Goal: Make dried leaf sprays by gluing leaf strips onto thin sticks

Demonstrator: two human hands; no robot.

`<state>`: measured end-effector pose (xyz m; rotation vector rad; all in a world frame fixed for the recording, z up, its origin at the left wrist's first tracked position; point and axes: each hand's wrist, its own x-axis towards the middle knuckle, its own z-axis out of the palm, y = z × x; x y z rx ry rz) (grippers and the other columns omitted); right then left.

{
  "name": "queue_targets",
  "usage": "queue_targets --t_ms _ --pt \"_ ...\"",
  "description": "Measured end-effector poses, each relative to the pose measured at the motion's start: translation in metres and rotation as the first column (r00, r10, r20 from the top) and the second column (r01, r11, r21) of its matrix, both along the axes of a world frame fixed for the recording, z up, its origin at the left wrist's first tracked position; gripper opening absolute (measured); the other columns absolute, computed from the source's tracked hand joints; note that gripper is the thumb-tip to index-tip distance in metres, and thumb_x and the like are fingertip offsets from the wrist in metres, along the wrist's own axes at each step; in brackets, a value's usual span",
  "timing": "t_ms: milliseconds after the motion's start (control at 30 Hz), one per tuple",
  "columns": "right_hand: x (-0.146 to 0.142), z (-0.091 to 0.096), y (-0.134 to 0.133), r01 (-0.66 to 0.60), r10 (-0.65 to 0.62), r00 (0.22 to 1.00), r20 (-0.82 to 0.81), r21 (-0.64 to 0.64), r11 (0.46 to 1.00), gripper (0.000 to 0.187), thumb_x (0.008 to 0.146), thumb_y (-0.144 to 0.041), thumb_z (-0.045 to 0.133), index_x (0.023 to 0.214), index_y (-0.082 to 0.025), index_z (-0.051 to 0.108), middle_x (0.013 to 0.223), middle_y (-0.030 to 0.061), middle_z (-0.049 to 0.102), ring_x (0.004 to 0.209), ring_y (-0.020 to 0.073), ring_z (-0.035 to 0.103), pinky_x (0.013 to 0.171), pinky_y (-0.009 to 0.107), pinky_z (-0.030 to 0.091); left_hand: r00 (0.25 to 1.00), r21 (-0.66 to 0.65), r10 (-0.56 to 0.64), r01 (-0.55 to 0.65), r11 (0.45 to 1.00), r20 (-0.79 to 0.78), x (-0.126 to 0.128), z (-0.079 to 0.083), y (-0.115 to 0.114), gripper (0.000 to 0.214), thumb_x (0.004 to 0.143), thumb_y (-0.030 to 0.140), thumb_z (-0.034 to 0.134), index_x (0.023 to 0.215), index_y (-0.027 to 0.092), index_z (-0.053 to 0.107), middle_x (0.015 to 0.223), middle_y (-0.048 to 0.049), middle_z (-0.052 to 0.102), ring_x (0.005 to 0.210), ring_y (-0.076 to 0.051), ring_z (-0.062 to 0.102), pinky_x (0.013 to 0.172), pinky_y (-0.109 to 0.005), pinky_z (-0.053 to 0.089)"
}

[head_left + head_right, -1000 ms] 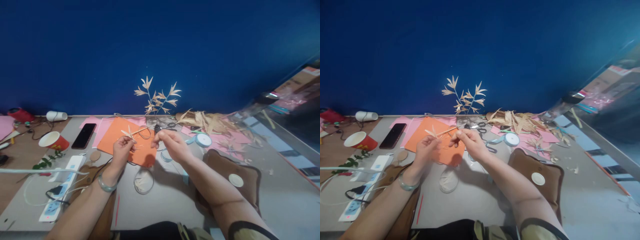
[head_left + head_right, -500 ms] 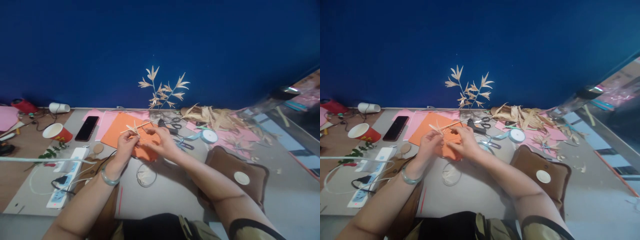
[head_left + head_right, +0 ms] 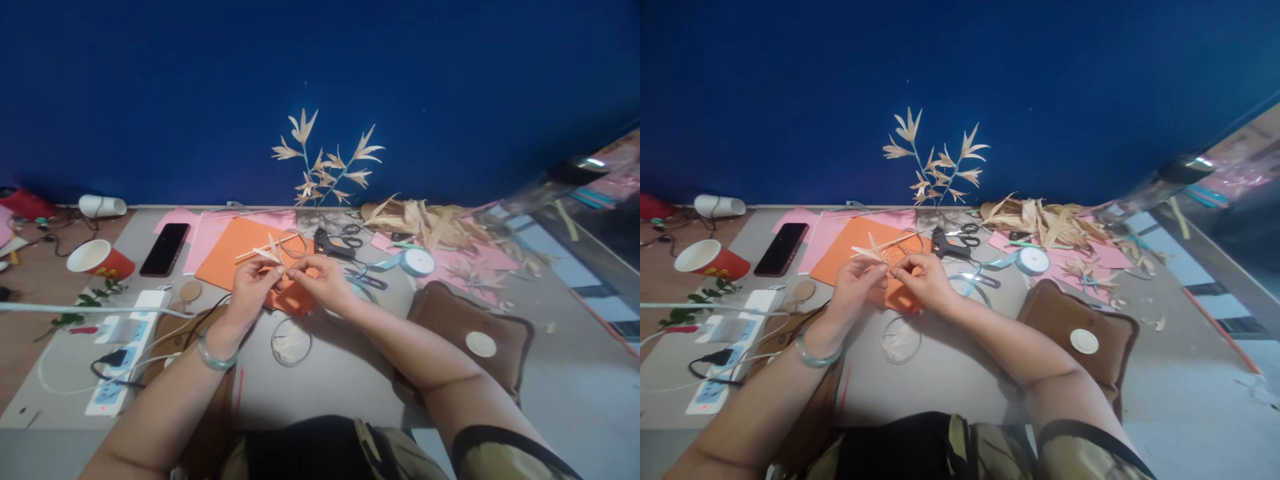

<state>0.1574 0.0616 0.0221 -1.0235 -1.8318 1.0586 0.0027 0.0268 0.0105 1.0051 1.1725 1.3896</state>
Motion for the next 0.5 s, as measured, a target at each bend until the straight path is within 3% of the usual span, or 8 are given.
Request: queue_targets --t_ms 233,500 --pt "0.005 0.004 0.004 -0.036 0.022 0.996 -0.09 -0.155 0.987 0.02 0.074 -0.034 0.07 0.066 -0.016 0.068 0.068 0.0023 0.068 0.067 0.0139 0.058 0.066 0.026 0.044 0.999 0.014 -0.034 0.033 0.999 0.021 -0.003 0.003 0.0 0.022 0.065 0.03 0.077 0.079 0.015 0.068 0.064 -0.0005 0.064 0.052 -0.01 0.058 0.054 -0.023 0.05" --pt "0.009 0.006 0.012 -0.211 0.165 0.97 -0.178 -0.279 0.937 0.018 0.071 -0.034 0.074 0.07 -0.016 0.071 0.071 0.0021 0.07 0.069 0.0134 0.061 0.071 0.027 0.046 0.998 0.027 -0.054 0.053 0.998 0.033 -0.005 0.004 -0.001 0.019 0.064 0.031 0.079 0.072 0.017 0.07 0.057 0.0003 0.062 0.05 -0.011 0.057 0.051 -0.023 0.051"
